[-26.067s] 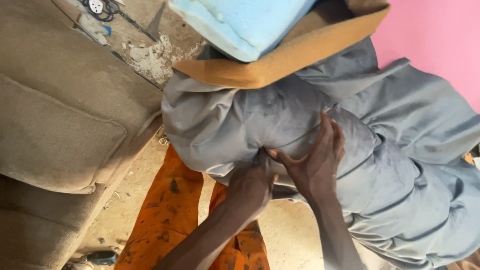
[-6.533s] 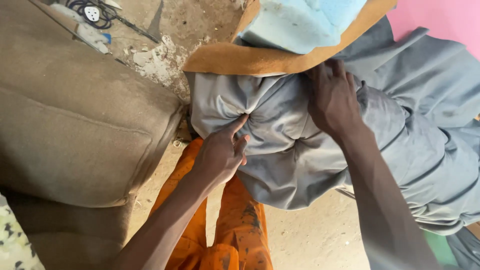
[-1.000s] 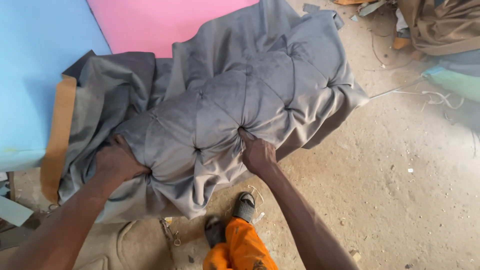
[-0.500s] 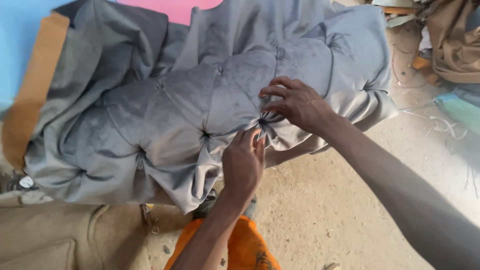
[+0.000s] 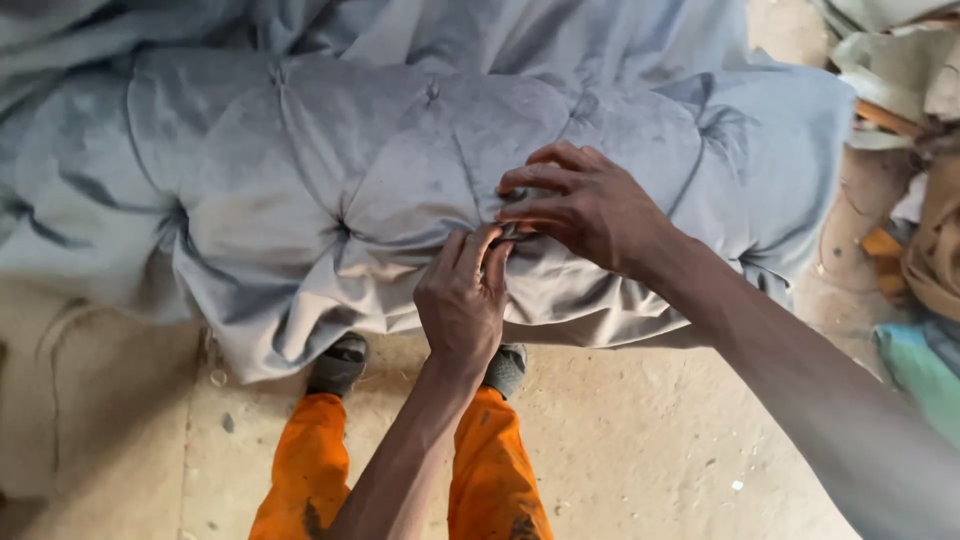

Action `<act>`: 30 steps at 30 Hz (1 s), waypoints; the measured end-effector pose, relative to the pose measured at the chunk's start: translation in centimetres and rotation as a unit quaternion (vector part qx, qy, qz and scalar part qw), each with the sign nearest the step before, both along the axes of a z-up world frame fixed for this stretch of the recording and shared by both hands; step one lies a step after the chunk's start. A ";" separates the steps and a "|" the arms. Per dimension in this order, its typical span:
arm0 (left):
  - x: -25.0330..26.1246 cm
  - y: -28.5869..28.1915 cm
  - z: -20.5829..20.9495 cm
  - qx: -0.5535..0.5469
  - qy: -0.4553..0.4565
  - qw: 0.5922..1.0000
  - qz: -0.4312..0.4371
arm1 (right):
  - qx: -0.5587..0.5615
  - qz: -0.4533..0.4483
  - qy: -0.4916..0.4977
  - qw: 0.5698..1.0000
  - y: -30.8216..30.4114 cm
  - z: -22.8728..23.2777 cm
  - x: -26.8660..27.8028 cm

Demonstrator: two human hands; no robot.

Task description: Upholstering a furniture component by creating a tufted pattern in grey fabric

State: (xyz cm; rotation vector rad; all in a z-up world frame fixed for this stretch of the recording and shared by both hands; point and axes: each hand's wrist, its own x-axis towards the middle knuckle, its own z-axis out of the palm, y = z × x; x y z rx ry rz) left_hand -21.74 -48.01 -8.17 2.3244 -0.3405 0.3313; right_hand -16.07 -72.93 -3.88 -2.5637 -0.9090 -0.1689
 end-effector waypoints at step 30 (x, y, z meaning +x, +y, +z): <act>-2.8 -0.5 0.4 0.242 0.234 0.942 0.007 | -0.069 0.074 0.112 0.989 -5.6 1.3 7.2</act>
